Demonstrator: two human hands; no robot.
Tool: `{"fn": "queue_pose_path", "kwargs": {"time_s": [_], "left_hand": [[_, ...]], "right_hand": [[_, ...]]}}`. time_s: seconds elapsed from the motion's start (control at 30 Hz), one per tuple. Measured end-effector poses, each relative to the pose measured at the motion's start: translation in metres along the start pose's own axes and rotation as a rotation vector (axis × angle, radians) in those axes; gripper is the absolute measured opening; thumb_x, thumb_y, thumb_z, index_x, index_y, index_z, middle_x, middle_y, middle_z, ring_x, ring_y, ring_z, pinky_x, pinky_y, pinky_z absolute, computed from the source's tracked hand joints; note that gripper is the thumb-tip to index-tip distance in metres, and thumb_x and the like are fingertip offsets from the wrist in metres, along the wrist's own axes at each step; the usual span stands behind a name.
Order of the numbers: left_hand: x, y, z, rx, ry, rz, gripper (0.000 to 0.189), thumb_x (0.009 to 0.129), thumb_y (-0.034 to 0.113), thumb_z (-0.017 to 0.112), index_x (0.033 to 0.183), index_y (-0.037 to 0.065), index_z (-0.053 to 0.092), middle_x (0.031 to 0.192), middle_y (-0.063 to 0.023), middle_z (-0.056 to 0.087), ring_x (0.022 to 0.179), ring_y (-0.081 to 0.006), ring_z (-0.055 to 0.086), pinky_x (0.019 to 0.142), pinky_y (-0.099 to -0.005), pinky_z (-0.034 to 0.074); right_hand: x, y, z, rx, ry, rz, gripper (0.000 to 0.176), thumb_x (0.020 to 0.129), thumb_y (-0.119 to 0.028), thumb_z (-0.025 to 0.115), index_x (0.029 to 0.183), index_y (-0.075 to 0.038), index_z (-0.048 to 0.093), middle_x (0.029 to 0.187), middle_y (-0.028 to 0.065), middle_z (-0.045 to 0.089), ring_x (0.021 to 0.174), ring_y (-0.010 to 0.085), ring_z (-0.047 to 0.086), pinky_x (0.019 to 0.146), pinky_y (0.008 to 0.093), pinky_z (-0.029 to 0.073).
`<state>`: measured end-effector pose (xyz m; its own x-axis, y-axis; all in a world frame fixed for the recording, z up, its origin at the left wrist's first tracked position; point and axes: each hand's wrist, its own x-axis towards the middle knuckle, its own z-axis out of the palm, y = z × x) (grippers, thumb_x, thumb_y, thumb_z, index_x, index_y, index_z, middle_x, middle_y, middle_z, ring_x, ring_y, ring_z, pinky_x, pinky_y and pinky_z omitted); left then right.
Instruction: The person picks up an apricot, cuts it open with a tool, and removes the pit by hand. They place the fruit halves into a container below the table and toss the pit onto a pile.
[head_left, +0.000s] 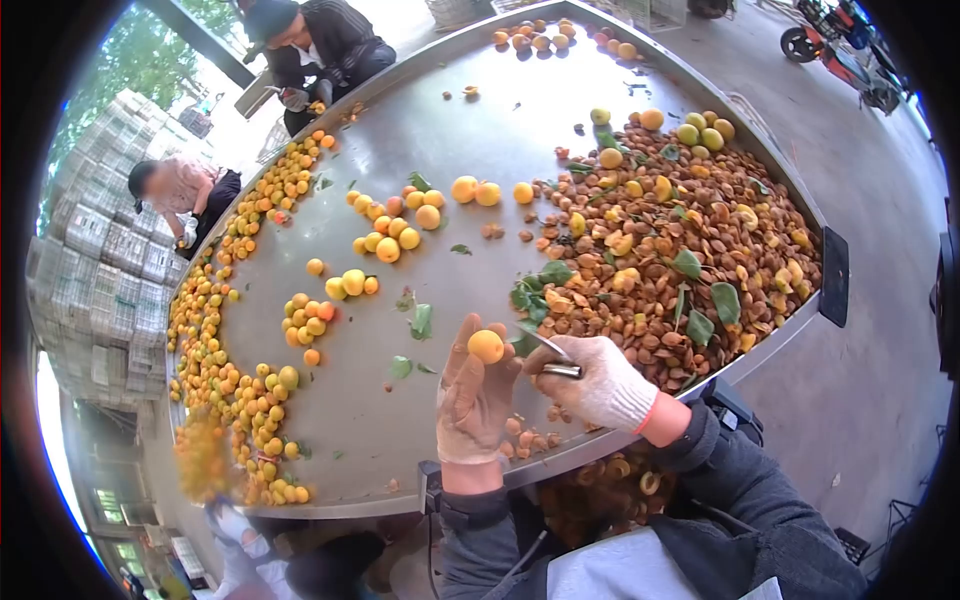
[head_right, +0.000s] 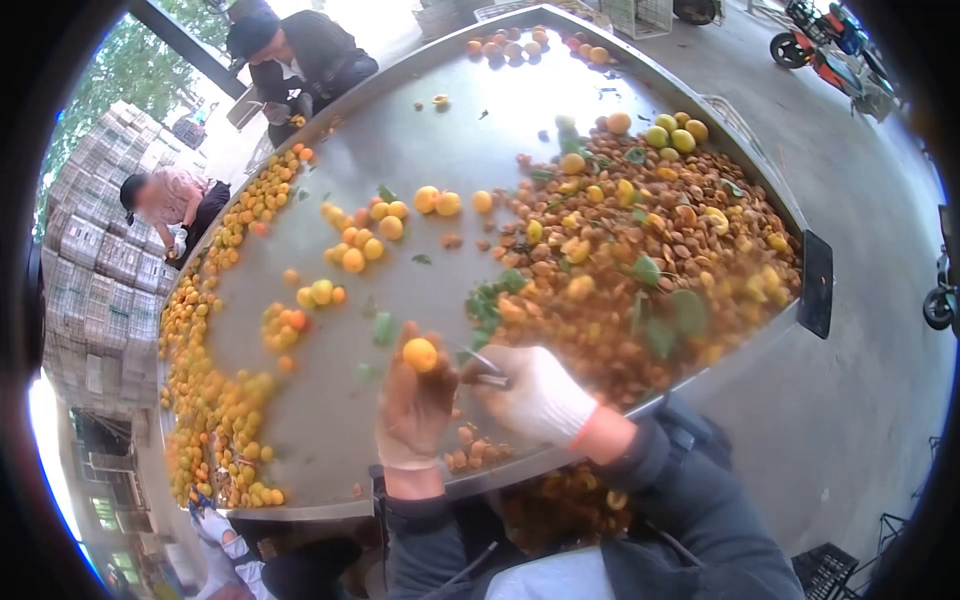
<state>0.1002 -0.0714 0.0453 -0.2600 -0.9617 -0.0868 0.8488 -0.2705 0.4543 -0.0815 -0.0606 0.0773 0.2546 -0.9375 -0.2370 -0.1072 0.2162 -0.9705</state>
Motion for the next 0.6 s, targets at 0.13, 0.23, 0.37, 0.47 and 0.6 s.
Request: {"fn": "queue_pose_path", "kwargs": {"time_s": [0.13,0.23,0.37,0.47,0.6], "left_hand": [[-0.001,-0.02,-0.002,0.135,-0.005,0.051,0.047,0.095,0.019,0.055,0.139,0.006,0.044,0.127,-0.0132,0.057,0.11,-0.0257,0.058,0.09,-0.0392,0.05],[-0.007,-0.022,0.008,0.159,0.022,0.043,0.046,0.096,0.02,0.054,0.138,0.005,0.044,0.127,-0.0128,0.057,0.111,-0.0254,0.057,0.091,-0.0391,0.049],[-0.011,-0.027,0.01,0.235,0.094,0.082,0.046,0.096,0.02,0.054,0.138,0.005,0.044,0.126,-0.0123,0.057,0.11,-0.0244,0.058,0.089,-0.0388,0.05],[-0.014,-0.026,0.015,0.141,0.048,0.075,0.046,0.095,0.013,0.057,0.136,-0.001,0.045,0.124,-0.0153,0.059,0.11,-0.0236,0.059,0.1,-0.0389,0.045],[-0.02,-0.025,0.017,0.259,0.09,0.075,0.047,0.093,0.01,0.059,0.136,-0.001,0.045,0.127,-0.0158,0.057,0.112,-0.0225,0.058,0.101,-0.0369,0.045]], "right_hand": [[-0.004,0.005,0.003,-0.156,0.02,-0.098,0.024,0.079,-0.012,0.062,0.102,-0.005,0.067,0.086,0.0194,0.067,0.077,0.0329,0.067,0.071,0.0368,0.052],[-0.005,0.013,0.005,-0.173,0.043,-0.115,0.028,0.079,-0.013,0.062,0.106,-0.006,0.066,0.086,0.021,0.066,0.079,0.0356,0.066,0.071,0.0383,0.053],[-0.008,0.015,0.012,-0.242,0.112,-0.216,0.034,0.078,-0.013,0.061,0.111,-0.007,0.065,0.084,0.0208,0.066,0.079,0.0361,0.066,0.071,0.0394,0.053],[-0.006,0.014,0.014,-0.402,0.093,-0.2,0.038,0.078,-0.013,0.061,0.115,-0.007,0.063,0.082,0.0207,0.066,0.077,0.0372,0.065,0.07,0.0404,0.052],[-0.002,0.017,0.017,-0.432,0.078,-0.202,0.033,0.078,-0.011,0.061,0.11,-0.006,0.064,0.08,0.0217,0.065,0.074,0.0383,0.065,0.066,0.0405,0.052]]}}
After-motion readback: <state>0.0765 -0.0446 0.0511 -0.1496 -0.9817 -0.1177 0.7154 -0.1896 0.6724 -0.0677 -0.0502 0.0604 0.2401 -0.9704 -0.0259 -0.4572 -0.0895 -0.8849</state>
